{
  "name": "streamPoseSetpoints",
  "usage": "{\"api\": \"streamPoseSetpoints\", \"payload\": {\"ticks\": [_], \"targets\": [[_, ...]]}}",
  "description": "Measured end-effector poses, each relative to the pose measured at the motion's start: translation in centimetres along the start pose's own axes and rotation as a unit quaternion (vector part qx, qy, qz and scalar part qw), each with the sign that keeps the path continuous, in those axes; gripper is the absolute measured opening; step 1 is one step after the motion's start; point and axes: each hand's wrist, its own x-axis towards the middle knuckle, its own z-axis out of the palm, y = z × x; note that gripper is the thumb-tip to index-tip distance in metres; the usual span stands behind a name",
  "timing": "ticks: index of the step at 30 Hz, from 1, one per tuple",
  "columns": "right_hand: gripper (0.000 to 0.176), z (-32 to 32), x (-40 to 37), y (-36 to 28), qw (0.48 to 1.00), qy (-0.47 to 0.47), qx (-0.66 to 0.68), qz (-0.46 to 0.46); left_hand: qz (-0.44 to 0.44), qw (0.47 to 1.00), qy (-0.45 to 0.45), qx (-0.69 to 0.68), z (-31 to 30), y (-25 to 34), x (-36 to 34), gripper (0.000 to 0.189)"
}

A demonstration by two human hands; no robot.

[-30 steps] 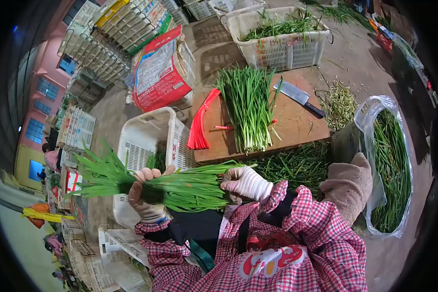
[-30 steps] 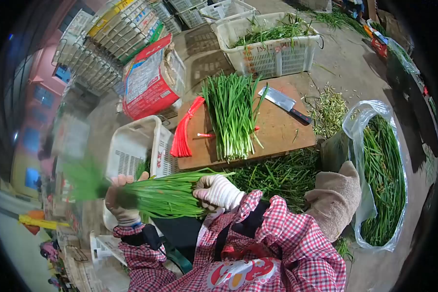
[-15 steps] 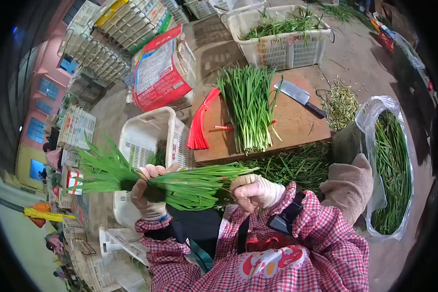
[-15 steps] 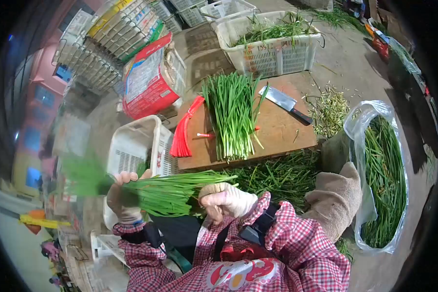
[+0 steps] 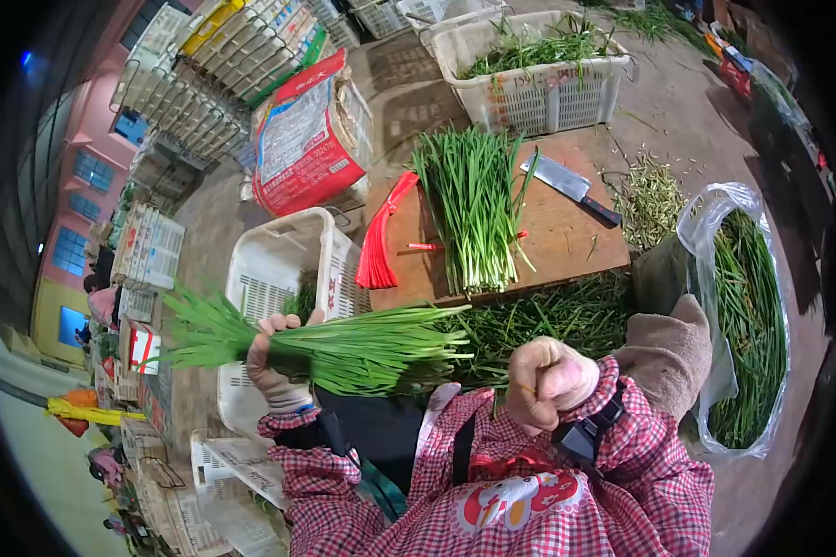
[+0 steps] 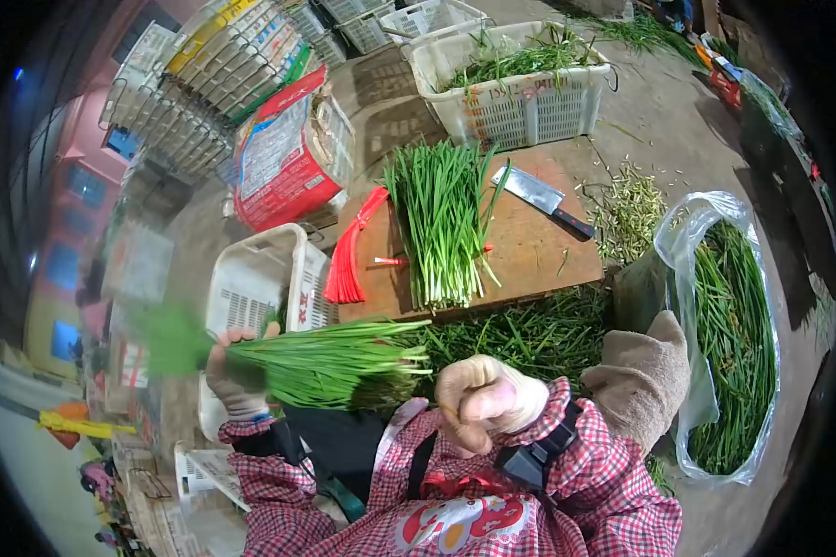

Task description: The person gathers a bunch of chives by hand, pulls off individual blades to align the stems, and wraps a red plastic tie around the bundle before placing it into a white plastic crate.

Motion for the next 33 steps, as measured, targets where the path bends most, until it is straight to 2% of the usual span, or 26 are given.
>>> {"api": "streamPoseSetpoints", "payload": {"ticks": [3,4,5,6,7,8,9,11,13,15,17,18,19,20,21,23,24,25,26,27,29,30,31,33], "targets": [[0.029,-1.4,-1.8,-0.9,0.998,0.059,-0.032,0.007,0.029,0.998,0.018,-0.052,-3.0,1.3,0.0,0.016],[0.024,-2.8,-2.4,-0.9,0.996,0.051,-0.067,0.011,0.041,0.995,0.078,-0.044,-3.0,1.5,-0.3,0.014],[0.021,-4.4,-2.7,-0.7,0.994,0.043,-0.102,0.016,0.042,0.995,0.076,-0.045,-3.2,1.7,-0.5,0.014],[0.020,-6.1,-2.6,0.0,0.962,0.159,-0.193,0.112,0.048,0.994,0.081,-0.049,-3.4,2.0,-0.7,0.014],[0.021,-7.6,-2.7,0.9,0.898,0.271,-0.279,0.203,0.053,0.994,0.083,-0.054,-3.7,2.3,-1.0,0.013],[0.028,-9.0,-2.6,1.9,0.646,0.186,-0.623,0.401,0.060,0.985,0.151,-0.064,-3.9,2.6,-1.4,0.013],[0.037,-9.5,-2.7,2.9,0.242,0.065,-0.821,0.512,0.055,0.991,0.115,-0.038,-5.3,2.7,-1.1,0.016],[0.037,-8.5,-2.8,1.9,0.433,0.146,-0.810,0.367,0.061,0.995,0.062,-0.046,-5.6,2.4,-1.2,0.014],[0.030,-4.7,-1.5,0.9,0.521,0.158,-0.808,0.225,0.100,0.984,0.139,-0.051,-4.5,1.4,-2.0,0.013],[0.022,-1.3,0.2,0.0,0.578,0.150,-0.792,0.127,0.134,0.958,0.243,-0.073,-3.3,0.1,-2.4,0.020],[0.016,3.0,1.1,-1.8,0.718,0.114,-0.686,0.032,0.157,0.974,0.162,0.035,-3.1,-0.9,-3.1,0.024],[0.013,3.9,1.3,-2.2,0.804,0.107,-0.585,0.001,0.162,0.974,0.156,0.028,-3.9,-1.2,-3.4,0.024],[0.014,4.7,1.6,-3.1,0.814,0.050,-0.571,-0.092,0.156,0.972,0.175,-0.005,-5.0,-1.6,-3.7,0.024],[0.015,5.4,1.7,-4.0,0.842,0.033,-0.521,-0.132,0.147,0.969,0.196,-0.037,-6.6,-2.0,-4.2,0.025],[0.016,6.4,1.7,-5.1,0.867,0.016,-0.468,-0.170,0.156,0.972,0.171,-0.028,-7.8,-2.2,-4.2,0.025],[0.019,10.3,2.4,-8.8,0.726,0.025,-0.659,-0.193,0.136,0.965,0.216,-0.061,-8.3,-2.8,-5.5,0.026],[0.016,12.6,3.2,-9.5,0.546,0.060,-0.813,-0.193,0.140,0.965,0.214,-0.062,-8.2,-3.1,-6.1,0.026],[0.015,15.0,4.0,-9.7,0.335,0.093,-0.919,-0.185,0.142,0.965,0.212,-0.061,-8.5,-3.2,-6.4,0.026],[0.018,17.0,4.8,-9.9,0.270,0.085,-0.946,-0.160,0.154,0.959,0.222,-0.089,-9.5,-3.6,-6.7,0.026],[0.022,18.8,5.4,-9.7,0.202,0.079,-0.967,-0.133,0.180,0.950,0.252,-0.045,-9.7,-3.9,-6.7,0.027],[0.029,22.3,6.1,-8.9,0.124,0.029,-0.972,-0.196,0.147,0.940,0.303,-0.060,-8.9,-4.2,-6.9,0.025],[0.031,23.8,6.6,-8.1,0.113,0.033,-0.961,-0.252,0.117,0.945,0.276,-0.131,-11.1,-4.1,-6.7,0.023],[0.032,24.9,7.3,-7.3,0.104,0.037,-0.945,-0.307,0.089,0.978,-0.047,-0.183,-13.3,-4.3,-6.3,0.023],[0.030,26.0,8.1,-6.1,0.113,0.060,-0.930,-0.343,0.144,0.977,0.085,-0.130,-14.6,-4.6,-6.7,0.025]]}}
